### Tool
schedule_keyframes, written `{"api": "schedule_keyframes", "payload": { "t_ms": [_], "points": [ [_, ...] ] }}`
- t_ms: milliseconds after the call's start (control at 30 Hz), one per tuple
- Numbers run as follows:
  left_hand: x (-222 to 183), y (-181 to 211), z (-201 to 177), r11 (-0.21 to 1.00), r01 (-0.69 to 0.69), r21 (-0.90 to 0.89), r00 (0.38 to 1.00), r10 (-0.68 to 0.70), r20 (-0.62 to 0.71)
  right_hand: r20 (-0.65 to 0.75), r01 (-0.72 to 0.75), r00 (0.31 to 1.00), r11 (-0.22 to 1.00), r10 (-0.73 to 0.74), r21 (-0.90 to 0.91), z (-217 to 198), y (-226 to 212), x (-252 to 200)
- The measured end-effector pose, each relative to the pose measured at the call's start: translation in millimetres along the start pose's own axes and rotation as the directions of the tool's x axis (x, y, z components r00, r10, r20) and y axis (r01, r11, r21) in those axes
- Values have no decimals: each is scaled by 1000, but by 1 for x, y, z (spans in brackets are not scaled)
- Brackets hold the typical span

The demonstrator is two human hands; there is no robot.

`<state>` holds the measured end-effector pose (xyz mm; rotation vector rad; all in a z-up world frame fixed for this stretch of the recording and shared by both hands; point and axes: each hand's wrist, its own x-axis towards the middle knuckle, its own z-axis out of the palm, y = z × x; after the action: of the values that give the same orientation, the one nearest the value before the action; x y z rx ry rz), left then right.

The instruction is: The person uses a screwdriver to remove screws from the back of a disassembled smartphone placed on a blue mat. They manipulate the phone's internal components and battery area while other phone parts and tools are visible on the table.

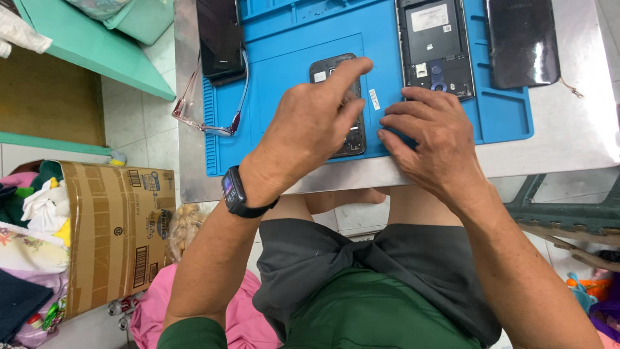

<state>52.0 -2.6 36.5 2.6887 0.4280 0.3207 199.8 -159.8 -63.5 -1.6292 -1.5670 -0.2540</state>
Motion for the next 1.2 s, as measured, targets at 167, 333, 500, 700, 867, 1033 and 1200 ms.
{"api": "schedule_keyframes", "payload": {
  "t_ms": [167, 333, 500, 700, 867, 1033, 1200],
  "points": [
    [-6, -7, -11, 996, 0, -94, 994, -10, -106, 13, -50, 999, 999, 49, 18, 2, 1, -1],
    [-7, -13, -21, 991, 16, -132, 983, -39, -179, 32, -32, 999, 999, 33, -28, 3, 4, 2],
    [-7, -7, -33, 954, 120, -275, 974, -167, -153, 58, -51, 997, 999, 51, -11, 8, 1, 13],
    [-7, -17, -35, 911, 108, -398, 961, -197, -192, 129, -136, 985, 974, 114, 183, 19, -6, 42],
    [-6, -22, -35, 904, 116, -411, 954, -217, -209, 100, -153, 985, 975, 139, 161, 36, 0, 57],
    [-9, -31, -36, 885, 128, -447, 942, -249, -224, 156, -171, 977, 973, 147, 156, 39, 4, 67],
    [-26, -50, -52, 816, 12, -577, 876, -287, -387, 261, -147, 959, 979, 106, 141, 34, 22, 79]
  ]
}}
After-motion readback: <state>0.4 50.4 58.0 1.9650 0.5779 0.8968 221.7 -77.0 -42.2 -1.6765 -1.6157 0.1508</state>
